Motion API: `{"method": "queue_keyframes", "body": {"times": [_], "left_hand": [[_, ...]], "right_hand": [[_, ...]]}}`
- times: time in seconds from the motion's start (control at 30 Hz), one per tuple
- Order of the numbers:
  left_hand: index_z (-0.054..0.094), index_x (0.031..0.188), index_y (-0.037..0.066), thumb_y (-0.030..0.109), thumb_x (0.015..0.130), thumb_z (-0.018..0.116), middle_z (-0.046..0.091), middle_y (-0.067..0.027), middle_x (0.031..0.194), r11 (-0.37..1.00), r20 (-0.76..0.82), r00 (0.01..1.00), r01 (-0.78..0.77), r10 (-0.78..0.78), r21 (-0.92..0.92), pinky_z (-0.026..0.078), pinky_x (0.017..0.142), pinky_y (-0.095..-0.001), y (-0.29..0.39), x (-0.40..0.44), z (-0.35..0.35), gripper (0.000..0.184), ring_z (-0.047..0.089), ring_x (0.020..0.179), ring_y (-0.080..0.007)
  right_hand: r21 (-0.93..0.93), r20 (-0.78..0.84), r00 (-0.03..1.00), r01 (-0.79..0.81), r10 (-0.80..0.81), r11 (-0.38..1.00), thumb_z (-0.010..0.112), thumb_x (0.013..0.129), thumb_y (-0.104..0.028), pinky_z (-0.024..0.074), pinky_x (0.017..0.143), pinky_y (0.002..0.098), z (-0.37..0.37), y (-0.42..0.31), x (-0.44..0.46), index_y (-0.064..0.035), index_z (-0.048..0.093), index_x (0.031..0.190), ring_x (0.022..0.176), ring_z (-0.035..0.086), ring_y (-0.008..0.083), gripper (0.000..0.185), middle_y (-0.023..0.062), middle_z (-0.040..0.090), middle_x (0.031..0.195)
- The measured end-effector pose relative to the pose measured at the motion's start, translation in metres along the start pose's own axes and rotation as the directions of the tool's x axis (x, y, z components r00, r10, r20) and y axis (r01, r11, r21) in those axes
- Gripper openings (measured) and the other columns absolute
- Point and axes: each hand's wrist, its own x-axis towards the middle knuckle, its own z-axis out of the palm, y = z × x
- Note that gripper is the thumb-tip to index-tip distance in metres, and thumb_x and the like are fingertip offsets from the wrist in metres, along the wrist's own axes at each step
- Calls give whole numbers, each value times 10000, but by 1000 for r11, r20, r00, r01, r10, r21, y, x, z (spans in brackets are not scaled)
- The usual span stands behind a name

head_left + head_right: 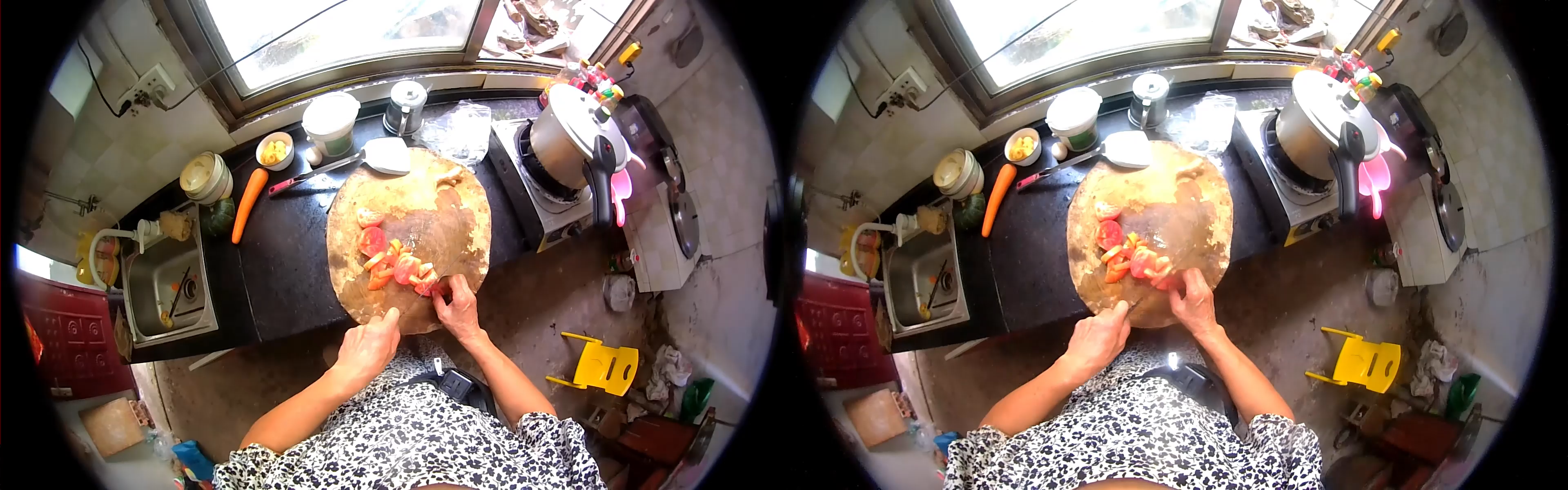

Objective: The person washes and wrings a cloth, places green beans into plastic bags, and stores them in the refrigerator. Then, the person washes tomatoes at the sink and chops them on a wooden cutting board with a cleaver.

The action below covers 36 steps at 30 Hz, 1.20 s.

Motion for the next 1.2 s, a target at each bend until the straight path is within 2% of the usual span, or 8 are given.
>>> {"method": "queue_keyframes", "body": {"times": [0.27,0.33,0.5,0.67,0.8,0.97,1.1,1.2], "left_hand": [[481,949,41,172,946,546,637,-210,825,988,34,997,67,-63,-141,511,642,-516,-12,2,16,147,636,760,-426],[493,971,40,171,944,553,635,-211,825,984,-43,994,88,-96,-152,514,642,-512,-7,-7,4,146,636,758,-426],[500,1017,37,154,937,557,635,-206,781,986,-198,970,119,-140,-114,527,599,-510,-25,-12,-5,153,645,702,-426],[518,1004,26,152,937,557,634,-208,779,982,-228,958,151,-174,-114,523,591,-508,-32,-14,-11,148,641,695,-424],[490,969,32,134,928,581,610,-207,767,975,-176,963,183,-204,-130,498,617,-520,-28,-18,-9,143,621,723,-430],[483,974,35,134,926,581,615,-206,766,987,-151,979,119,-135,-110,503,613,-519,-22,-16,-18,148,627,719,-427],[483,972,45,145,936,554,634,-212,753,987,-28,987,154,-156,-42,503,607,-530,-25,2,-3,128,638,712,-430],[500,1007,49,155,941,543,637,-210,745,990,-126,982,133,-138,-54,503,599,-535,-34,10,24,132,634,703,-437]], "right_hand": [[-43,19,999,40,-39,998,698,745,-32,518,728,407,-12,-13,8,-22,594,961,840,617,342,240,139,595,882],[-123,-31,997,64,-68,990,747,736,-77,497,725,408,-14,-22,9,-26,594,978,837,603,325,291,131,588,903],[-333,64,973,232,-223,914,782,719,-226,407,793,433,6,-36,29,-131,601,1053,919,566,286,391,73,589,954],[-369,153,920,393,-362,842,714,745,-169,383,819,413,22,-37,50,-144,616,988,948,566,242,264,38,587,944],[-237,80,882,469,-464,851,617,741,-27,421,798,378,-1,-43,58,-139,643,959,927,606,248,246,35,636,950],[-241,105,887,462,-450,854,634,731,-30,437,837,400,0,-24,52,-101,650,966,936,604,259,246,35,631,929],[-207,100,900,436,-424,876,651,721,-38,446,865,403,3,-13,48,-109,663,974,964,608,268,263,48,654,980],[-182,103,909,416,-403,891,679,713,-57,449,882,405,0,-13,49,-111,666,986,976,609,279,278,73,656,1029]]}}
